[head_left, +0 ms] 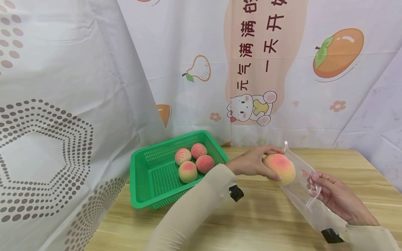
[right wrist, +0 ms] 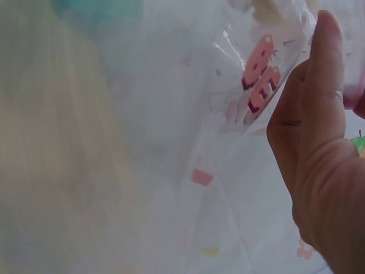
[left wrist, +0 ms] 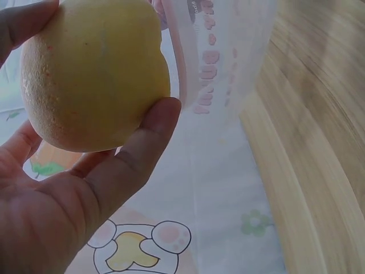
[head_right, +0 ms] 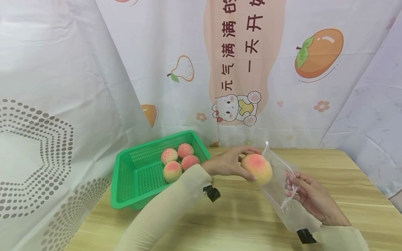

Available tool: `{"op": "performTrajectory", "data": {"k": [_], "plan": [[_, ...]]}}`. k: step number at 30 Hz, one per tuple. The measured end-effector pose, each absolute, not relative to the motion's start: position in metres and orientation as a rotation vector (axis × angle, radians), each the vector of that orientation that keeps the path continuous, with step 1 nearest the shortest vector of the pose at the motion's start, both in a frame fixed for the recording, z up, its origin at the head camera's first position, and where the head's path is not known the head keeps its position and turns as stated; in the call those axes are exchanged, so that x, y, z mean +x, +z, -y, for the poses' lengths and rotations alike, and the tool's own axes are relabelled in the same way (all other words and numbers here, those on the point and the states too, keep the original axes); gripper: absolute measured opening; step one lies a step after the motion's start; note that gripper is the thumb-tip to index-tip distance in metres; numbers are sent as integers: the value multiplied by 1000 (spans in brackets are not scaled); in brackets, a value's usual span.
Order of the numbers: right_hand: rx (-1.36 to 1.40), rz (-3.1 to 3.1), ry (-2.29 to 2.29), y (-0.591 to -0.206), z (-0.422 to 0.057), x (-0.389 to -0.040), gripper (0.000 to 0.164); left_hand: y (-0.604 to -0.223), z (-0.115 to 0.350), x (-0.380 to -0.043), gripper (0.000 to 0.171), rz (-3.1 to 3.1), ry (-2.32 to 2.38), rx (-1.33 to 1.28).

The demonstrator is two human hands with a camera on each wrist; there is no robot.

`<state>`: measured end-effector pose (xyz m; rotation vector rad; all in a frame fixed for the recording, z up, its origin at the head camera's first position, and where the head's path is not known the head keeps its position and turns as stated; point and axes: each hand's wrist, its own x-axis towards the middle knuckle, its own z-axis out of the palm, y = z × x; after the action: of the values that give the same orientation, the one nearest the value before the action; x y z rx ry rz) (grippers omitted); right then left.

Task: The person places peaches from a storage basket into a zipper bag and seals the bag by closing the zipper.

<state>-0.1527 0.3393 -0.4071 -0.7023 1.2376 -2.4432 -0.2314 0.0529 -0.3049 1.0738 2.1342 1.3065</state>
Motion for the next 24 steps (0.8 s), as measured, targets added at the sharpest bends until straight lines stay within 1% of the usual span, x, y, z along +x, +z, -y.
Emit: {"op": "performTrajectory", "data": {"k": [9, 15, 24], "plan": [[-672, -1256, -2437, -406, -338, -151, 47, -307, -59, -232, 68, -2171, 1280, 1133], [-682, -1246, -2438, -405, -337, -151, 46, -308, -63, -231, 70, -2240, 1227, 1176], [-679, -1252, -2421, -406, -336, -151, 48, -309, -66, -230, 73, -2273, 1199, 1149]]}}
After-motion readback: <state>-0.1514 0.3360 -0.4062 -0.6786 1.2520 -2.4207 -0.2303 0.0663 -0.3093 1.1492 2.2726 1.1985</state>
